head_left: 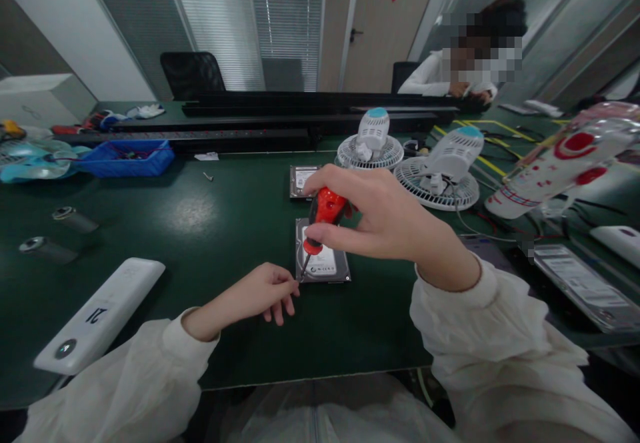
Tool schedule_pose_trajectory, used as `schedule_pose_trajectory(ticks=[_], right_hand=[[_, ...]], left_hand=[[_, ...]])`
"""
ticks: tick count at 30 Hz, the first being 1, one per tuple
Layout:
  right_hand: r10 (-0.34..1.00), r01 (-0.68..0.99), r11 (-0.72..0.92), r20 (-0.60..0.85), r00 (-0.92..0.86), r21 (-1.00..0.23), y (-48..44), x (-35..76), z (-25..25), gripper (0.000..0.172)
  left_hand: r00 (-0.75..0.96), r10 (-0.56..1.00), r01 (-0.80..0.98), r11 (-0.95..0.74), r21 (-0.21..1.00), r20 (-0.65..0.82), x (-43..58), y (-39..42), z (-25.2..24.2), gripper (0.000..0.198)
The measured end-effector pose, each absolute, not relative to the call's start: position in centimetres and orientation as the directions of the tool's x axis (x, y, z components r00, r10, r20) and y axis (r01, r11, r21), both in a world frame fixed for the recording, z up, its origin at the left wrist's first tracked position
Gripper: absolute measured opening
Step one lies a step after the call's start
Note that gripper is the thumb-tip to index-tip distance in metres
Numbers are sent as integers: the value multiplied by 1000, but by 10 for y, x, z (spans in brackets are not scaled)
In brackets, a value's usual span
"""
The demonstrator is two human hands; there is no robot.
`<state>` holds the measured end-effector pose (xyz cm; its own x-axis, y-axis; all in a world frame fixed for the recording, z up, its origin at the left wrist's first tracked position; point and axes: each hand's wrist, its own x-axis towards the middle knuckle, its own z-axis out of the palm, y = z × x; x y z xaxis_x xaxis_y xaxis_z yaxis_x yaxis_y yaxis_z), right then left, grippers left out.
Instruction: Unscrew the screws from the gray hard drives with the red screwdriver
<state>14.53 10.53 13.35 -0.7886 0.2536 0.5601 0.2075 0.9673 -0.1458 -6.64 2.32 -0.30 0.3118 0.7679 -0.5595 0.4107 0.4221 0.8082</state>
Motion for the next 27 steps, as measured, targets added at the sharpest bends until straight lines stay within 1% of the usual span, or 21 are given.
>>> schedule_pose_trajectory(ticks=[4, 7, 9, 13, 17, 18, 20, 22, 23, 25, 27], right_hand=[[192, 94, 975, 557, -808, -201, 106, 146, 132, 42], [180, 87, 979, 576, -797, -186, 106, 143, 131, 38], [176, 83, 980, 584, -793, -183, 107, 141, 130, 38], [182, 60, 972, 566, -804, -226, 108, 140, 129, 38], [139, -50, 944, 531, -836, -326, 107, 142, 128, 55], [137, -60, 939, 526, -839, -339, 107, 143, 128, 57], [164, -13, 947, 523, -837, -320, 108, 143, 128, 53], [201, 69, 964, 528, -825, -258, 108, 142, 128, 45], [207, 93, 969, 537, -818, -230, 109, 142, 128, 44], [197, 94, 973, 549, -813, -210, 109, 141, 128, 46], [173, 41, 968, 542, -823, -247, 109, 142, 128, 47]], left_hand=[[308, 763, 410, 433, 803, -568, -66, 23, -2, 26], [304, 763, 418, 431, 800, -570, -66, 23, -2, 25], [304, 765, 419, 427, 801, -567, -66, 23, -2, 24], [314, 767, 411, 422, 808, -560, -66, 23, -3, 24], [321, 765, 399, 426, 812, -558, -67, 22, -4, 24], [319, 766, 399, 426, 812, -558, -67, 22, -4, 23], [317, 768, 403, 422, 812, -557, -66, 22, -3, 23], [315, 770, 412, 416, 811, -555, -66, 22, -2, 23], [316, 770, 415, 412, 811, -554, -66, 23, -2, 24], [316, 771, 418, 410, 810, -553, -66, 23, -1, 24], [316, 770, 410, 416, 812, -554, -66, 22, -1, 24]])
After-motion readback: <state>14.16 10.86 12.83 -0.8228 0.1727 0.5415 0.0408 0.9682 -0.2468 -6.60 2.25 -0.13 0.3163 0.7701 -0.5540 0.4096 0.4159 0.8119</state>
